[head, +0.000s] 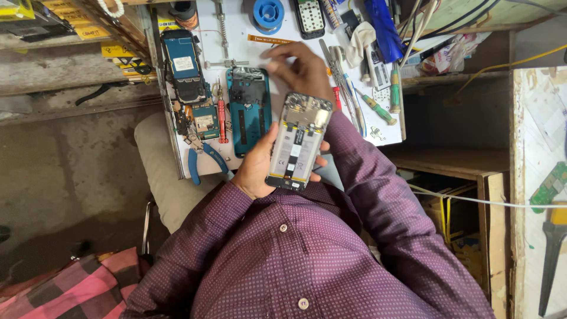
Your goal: The person disassembles a smartphone at a cluttered repair workbench. They use a red screwdriver to remove screws from the phone's back panel, pry at the battery and internal components, lift the phone to reposition it, and continue unscrewing and working on the internals with the screwdriver and a small tool.
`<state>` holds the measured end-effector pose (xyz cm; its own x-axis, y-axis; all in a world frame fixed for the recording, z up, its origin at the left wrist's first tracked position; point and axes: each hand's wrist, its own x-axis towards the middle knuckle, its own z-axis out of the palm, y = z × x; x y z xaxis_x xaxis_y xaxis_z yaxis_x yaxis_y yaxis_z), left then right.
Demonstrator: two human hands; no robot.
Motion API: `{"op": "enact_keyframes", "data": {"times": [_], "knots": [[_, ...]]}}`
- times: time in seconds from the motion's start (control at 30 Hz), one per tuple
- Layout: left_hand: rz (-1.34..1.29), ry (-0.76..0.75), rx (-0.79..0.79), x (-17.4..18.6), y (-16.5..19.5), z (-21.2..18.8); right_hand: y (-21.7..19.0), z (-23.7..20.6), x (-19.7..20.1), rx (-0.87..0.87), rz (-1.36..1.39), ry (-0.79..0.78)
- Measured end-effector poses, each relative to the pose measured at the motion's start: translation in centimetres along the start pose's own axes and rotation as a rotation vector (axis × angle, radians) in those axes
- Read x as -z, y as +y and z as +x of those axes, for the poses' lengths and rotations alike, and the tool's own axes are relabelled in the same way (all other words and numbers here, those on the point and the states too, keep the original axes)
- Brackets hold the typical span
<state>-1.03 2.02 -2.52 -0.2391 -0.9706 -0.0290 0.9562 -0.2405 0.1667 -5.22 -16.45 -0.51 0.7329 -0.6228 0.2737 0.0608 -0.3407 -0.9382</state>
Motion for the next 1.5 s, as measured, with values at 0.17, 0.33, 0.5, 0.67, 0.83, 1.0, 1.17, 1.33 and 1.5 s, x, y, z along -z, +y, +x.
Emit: {"op": "enact_keyframes", "data": {"times": [0.17, 0.33, 0.5, 0.67, 0.83, 1.0, 1.17, 1.33, 1.5], "knots": [[0.115, 0.086, -0.199, -0.5, 0.9, 0.3, -0.4, -2.2, 3.7, -0.292, 0.105, 0.189], [0.127, 0.155, -0.344, -1.0, 2.5, 1.5, -2.7, -7.6, 5.0, -0.402, 0.083, 0.282], [0.08, 0.048, -0.492, -1.4, 3.4, 3.0, -4.4, -11.3, 3.1, -0.544, 0.253, 0.212], [0.284, 0.187, -0.514, -1.4, 3.0, 3.9, -5.1, -11.8, 2.2, -0.652, 0.453, 0.224], [0.314, 0.223, -0.503, -1.3, 2.8, 3.7, -5.2, -10.9, 3.1, -0.582, 0.371, 0.204], [0.346, 0.28, -0.41, -0.9, 3.5, 3.0, -4.6, -10.4, 3.7, -0.525, 0.342, 0.206], [0.503, 0.414, -0.383, -0.6, 2.9, 2.4, -3.8, -10.3, 4.3, -0.49, 0.274, 0.225], [0.609, 0.452, -0.406, -0.2, 2.3, 2.6, -3.3, -10.5, 4.1, -0.481, 0.264, 0.182], [0.69, 0.476, -0.412, 0.0, 2.0, 2.5, -3.1, -10.7, 3.9, -0.466, 0.244, 0.17]]}}
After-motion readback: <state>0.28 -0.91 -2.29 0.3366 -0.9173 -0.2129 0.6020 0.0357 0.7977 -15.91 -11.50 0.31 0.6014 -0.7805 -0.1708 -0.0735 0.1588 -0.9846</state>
